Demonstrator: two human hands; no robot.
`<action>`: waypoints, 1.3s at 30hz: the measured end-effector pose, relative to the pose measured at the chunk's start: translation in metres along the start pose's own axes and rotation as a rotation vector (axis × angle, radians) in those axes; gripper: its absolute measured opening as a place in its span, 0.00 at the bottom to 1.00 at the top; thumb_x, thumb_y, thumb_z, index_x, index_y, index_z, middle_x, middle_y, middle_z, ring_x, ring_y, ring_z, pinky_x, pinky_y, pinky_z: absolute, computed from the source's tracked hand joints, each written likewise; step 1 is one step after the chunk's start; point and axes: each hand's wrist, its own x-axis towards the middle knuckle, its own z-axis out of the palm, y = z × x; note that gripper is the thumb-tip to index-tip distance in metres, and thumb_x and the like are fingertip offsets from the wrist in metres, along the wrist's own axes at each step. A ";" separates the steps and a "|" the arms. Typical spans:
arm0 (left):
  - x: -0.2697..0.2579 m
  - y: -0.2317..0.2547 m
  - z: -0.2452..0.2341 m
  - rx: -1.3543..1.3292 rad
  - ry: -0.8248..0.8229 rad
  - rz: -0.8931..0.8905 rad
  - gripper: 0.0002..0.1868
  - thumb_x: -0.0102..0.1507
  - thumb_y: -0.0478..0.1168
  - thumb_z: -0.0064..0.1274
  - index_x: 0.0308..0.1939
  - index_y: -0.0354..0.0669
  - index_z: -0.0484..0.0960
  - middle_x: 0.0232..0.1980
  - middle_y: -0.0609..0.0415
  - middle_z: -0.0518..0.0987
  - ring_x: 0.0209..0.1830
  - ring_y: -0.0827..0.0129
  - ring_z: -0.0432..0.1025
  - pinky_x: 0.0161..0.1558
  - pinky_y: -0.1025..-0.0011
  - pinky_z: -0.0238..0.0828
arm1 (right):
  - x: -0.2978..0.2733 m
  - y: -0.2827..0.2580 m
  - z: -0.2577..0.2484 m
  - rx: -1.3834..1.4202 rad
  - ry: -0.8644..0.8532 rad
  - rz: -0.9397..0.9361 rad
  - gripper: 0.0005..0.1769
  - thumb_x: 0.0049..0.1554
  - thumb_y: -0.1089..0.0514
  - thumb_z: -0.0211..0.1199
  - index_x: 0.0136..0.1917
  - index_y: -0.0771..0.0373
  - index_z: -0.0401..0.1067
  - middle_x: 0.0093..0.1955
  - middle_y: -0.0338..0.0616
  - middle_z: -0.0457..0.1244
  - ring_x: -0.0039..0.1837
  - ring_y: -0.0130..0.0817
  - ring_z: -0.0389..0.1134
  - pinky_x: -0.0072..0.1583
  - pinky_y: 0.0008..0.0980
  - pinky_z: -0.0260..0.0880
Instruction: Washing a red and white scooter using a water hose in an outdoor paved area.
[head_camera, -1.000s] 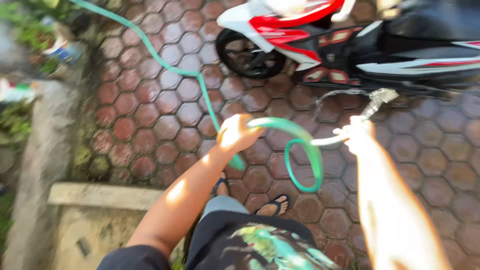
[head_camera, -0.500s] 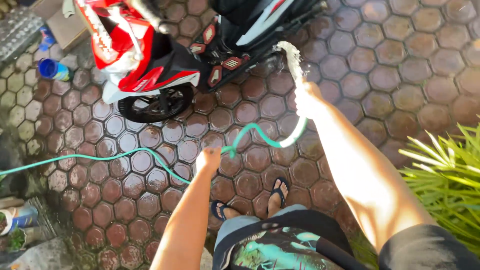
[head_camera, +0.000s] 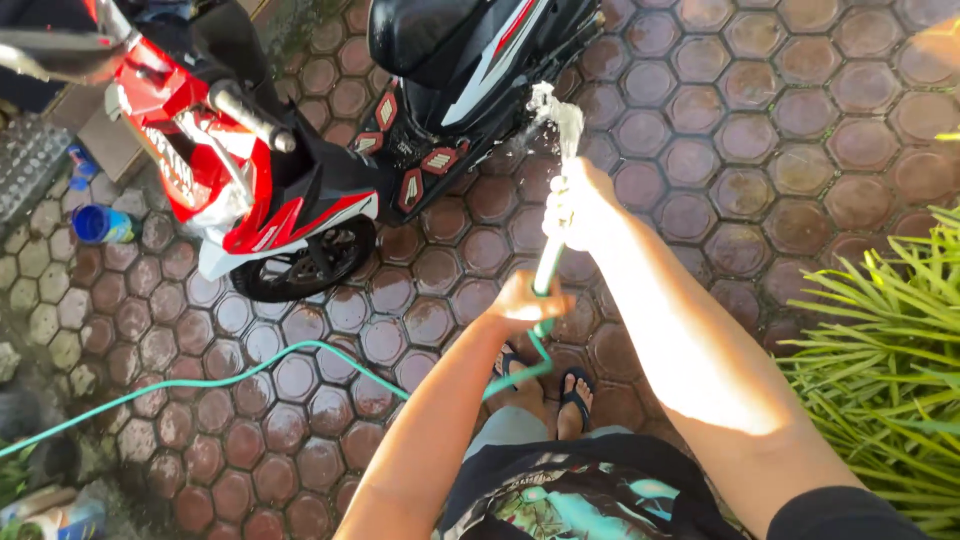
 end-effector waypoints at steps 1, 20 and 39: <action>0.010 -0.004 -0.007 -0.002 -0.002 0.013 0.19 0.59 0.52 0.61 0.37 0.39 0.81 0.31 0.55 0.80 0.32 0.70 0.73 0.38 0.69 0.70 | 0.002 -0.015 0.004 -0.006 0.001 -0.012 0.22 0.62 0.43 0.50 0.29 0.50 0.55 0.23 0.31 0.45 0.22 0.31 0.44 0.28 0.34 0.48; 0.090 0.061 -0.111 0.832 0.305 0.066 0.13 0.54 0.51 0.56 0.26 0.48 0.85 0.32 0.43 0.82 0.36 0.46 0.78 0.41 0.54 0.76 | 0.044 -0.092 0.025 -0.543 0.017 -0.355 0.13 0.65 0.51 0.47 0.37 0.51 0.59 0.25 0.32 0.49 0.22 0.31 0.50 0.27 0.41 0.54; 0.103 0.107 -0.025 0.897 0.523 -0.033 0.17 0.55 0.57 0.57 0.23 0.50 0.83 0.30 0.46 0.82 0.35 0.47 0.78 0.40 0.53 0.75 | 0.047 -0.150 -0.018 -0.463 -0.062 -0.210 0.20 0.66 0.46 0.49 0.34 0.53 0.55 0.25 0.33 0.47 0.23 0.30 0.47 0.27 0.37 0.50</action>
